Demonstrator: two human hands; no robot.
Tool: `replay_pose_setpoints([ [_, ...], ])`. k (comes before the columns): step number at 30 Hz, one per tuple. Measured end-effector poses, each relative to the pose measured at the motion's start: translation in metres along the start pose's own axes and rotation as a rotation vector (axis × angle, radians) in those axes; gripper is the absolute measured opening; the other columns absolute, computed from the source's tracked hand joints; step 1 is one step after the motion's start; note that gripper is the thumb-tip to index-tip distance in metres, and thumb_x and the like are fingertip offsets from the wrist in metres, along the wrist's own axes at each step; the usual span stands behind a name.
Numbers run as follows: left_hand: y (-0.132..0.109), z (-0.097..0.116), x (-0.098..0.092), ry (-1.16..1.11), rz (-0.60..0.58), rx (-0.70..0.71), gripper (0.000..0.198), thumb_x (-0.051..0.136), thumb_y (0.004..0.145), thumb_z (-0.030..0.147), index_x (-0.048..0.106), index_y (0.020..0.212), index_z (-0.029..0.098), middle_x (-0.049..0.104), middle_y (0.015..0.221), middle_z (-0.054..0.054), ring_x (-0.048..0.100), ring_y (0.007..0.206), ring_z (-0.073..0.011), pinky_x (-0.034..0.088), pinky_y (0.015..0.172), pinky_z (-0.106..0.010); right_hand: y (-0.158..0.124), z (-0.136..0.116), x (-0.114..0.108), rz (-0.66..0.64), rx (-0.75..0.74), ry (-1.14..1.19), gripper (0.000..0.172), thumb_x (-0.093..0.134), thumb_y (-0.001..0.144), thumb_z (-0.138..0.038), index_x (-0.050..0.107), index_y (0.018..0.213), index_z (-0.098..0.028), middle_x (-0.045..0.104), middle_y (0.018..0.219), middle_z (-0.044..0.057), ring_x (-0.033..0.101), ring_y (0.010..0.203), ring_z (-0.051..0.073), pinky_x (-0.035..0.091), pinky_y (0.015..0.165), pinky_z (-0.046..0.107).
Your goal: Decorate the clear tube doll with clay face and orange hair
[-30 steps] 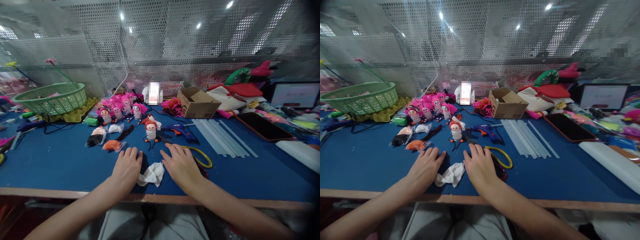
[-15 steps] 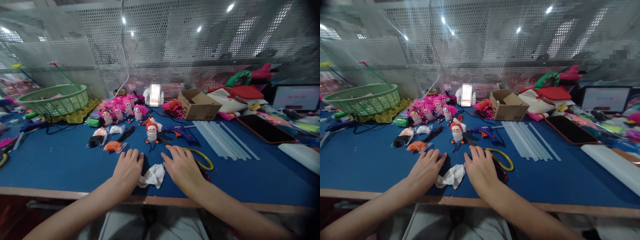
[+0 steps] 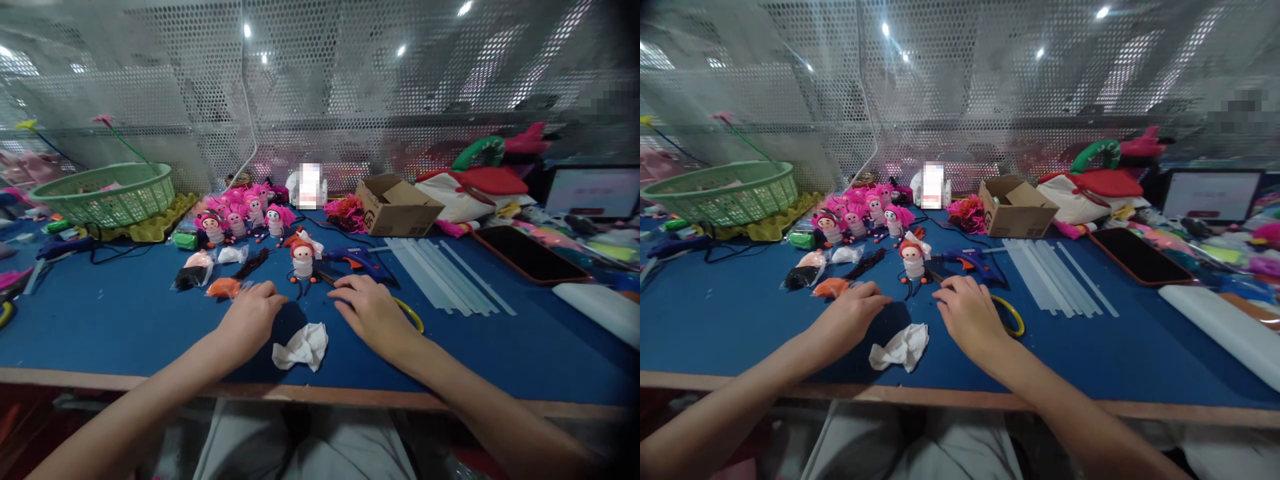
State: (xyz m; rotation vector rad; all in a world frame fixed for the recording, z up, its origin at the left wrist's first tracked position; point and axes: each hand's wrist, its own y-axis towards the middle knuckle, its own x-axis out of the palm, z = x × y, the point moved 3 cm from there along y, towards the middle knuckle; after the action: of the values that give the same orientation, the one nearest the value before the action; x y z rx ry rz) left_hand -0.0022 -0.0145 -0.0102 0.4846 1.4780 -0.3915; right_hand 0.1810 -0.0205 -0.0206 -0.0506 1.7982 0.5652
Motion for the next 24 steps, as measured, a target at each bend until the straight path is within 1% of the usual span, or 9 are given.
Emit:
replay_pose_setpoints([
  [4, 0.013, -0.014, -0.01, -0.14, -0.03, -0.041, 0.03, 0.037, 0.082, 0.011, 0.064, 0.094, 0.016, 0.062, 0.088, -0.007, 0.059, 0.08, -0.0154, 0.045, 0.072, -0.025, 0.013, -0.001, 0.003, -0.093, -0.021, -0.053, 0.012, 0.055, 0.077, -0.019, 0.067, 0.08, -0.02, 0.062, 0.086, 0.005, 0.051, 0.083, 0.019, 0.033, 0.065, 0.03],
  [6, 0.019, -0.021, -0.015, -0.15, -0.053, -0.049, 0.027, 0.041, 0.08, 0.012, 0.065, 0.091, 0.016, 0.063, 0.09, -0.006, 0.059, 0.082, -0.0163, 0.045, 0.074, -0.026, 0.018, -0.003, 0.005, -0.139, -0.022, -0.097, 0.011, 0.056, 0.076, -0.021, 0.067, 0.078, -0.021, 0.062, 0.083, 0.005, 0.051, 0.081, 0.019, 0.031, 0.064, 0.029],
  [8, 0.023, -0.026, -0.019, -0.135, -0.061, -0.044, 0.026, 0.042, 0.079, 0.012, 0.065, 0.09, 0.016, 0.064, 0.091, -0.006, 0.06, 0.082, -0.0171, 0.045, 0.076, -0.027, 0.018, -0.005, 0.007, -0.153, -0.023, -0.133, 0.013, 0.055, 0.077, -0.022, 0.068, 0.079, -0.021, 0.061, 0.083, 0.005, 0.051, 0.082, 0.019, 0.03, 0.063, 0.029],
  [10, 0.022, -0.027, -0.021, -0.122, -0.078, -0.033, 0.026, 0.042, 0.079, 0.013, 0.066, 0.089, 0.017, 0.065, 0.091, -0.006, 0.06, 0.082, -0.0174, 0.045, 0.076, -0.027, 0.014, -0.007, 0.007, -0.119, -0.031, -0.153, 0.016, 0.052, 0.079, -0.021, 0.068, 0.082, -0.022, 0.061, 0.084, 0.006, 0.05, 0.082, 0.019, 0.03, 0.063, 0.03],
  [12, 0.019, -0.025, -0.019, -0.122, -0.088, -0.018, 0.026, 0.042, 0.079, 0.014, 0.066, 0.09, 0.018, 0.065, 0.091, -0.005, 0.06, 0.082, -0.0168, 0.045, 0.075, -0.026, 0.007, -0.01, 0.007, -0.043, -0.045, -0.176, 0.017, 0.051, 0.08, -0.02, 0.068, 0.085, -0.022, 0.06, 0.083, 0.006, 0.049, 0.081, 0.018, 0.03, 0.063, 0.03],
  [14, 0.016, -0.024, -0.015, -0.126, -0.046, -0.028, 0.027, 0.041, 0.081, 0.015, 0.065, 0.091, 0.018, 0.065, 0.091, -0.005, 0.06, 0.084, -0.0162, 0.045, 0.074, -0.025, -0.001, -0.012, 0.008, 0.038, -0.066, -0.212, 0.018, 0.052, 0.08, -0.018, 0.066, 0.09, -0.02, 0.06, 0.087, 0.007, 0.048, 0.082, 0.018, 0.03, 0.064, 0.03],
  [16, 0.015, -0.024, -0.012, -0.121, 0.04, -0.062, 0.027, 0.04, 0.082, 0.017, 0.065, 0.092, 0.017, 0.064, 0.089, -0.005, 0.06, 0.084, -0.0166, 0.045, 0.074, -0.026, -0.007, -0.014, 0.01, 0.093, -0.09, -0.249, 0.02, 0.053, 0.079, -0.018, 0.065, 0.095, -0.018, 0.06, 0.095, 0.009, 0.047, 0.088, 0.02, 0.03, 0.066, 0.031],
  [19, 0.014, -0.028, -0.006, -0.125, 0.134, -0.086, 0.026, 0.04, 0.083, 0.02, 0.065, 0.091, 0.017, 0.064, 0.086, -0.005, 0.06, 0.083, -0.0175, 0.045, 0.073, -0.027, -0.011, -0.016, 0.014, 0.106, -0.125, -0.281, 0.022, 0.053, 0.078, -0.019, 0.064, 0.097, -0.017, 0.059, 0.103, 0.011, 0.045, 0.093, 0.022, 0.03, 0.068, 0.032],
  [24, 0.014, -0.031, -0.002, -0.149, 0.138, -0.072, 0.025, 0.041, 0.083, 0.021, 0.065, 0.09, 0.017, 0.064, 0.085, -0.005, 0.06, 0.083, -0.0178, 0.045, 0.073, -0.027, -0.013, -0.019, 0.016, 0.105, -0.162, -0.296, 0.021, 0.052, 0.078, -0.021, 0.065, 0.094, -0.019, 0.06, 0.105, 0.01, 0.045, 0.093, 0.023, 0.029, 0.07, 0.033],
])
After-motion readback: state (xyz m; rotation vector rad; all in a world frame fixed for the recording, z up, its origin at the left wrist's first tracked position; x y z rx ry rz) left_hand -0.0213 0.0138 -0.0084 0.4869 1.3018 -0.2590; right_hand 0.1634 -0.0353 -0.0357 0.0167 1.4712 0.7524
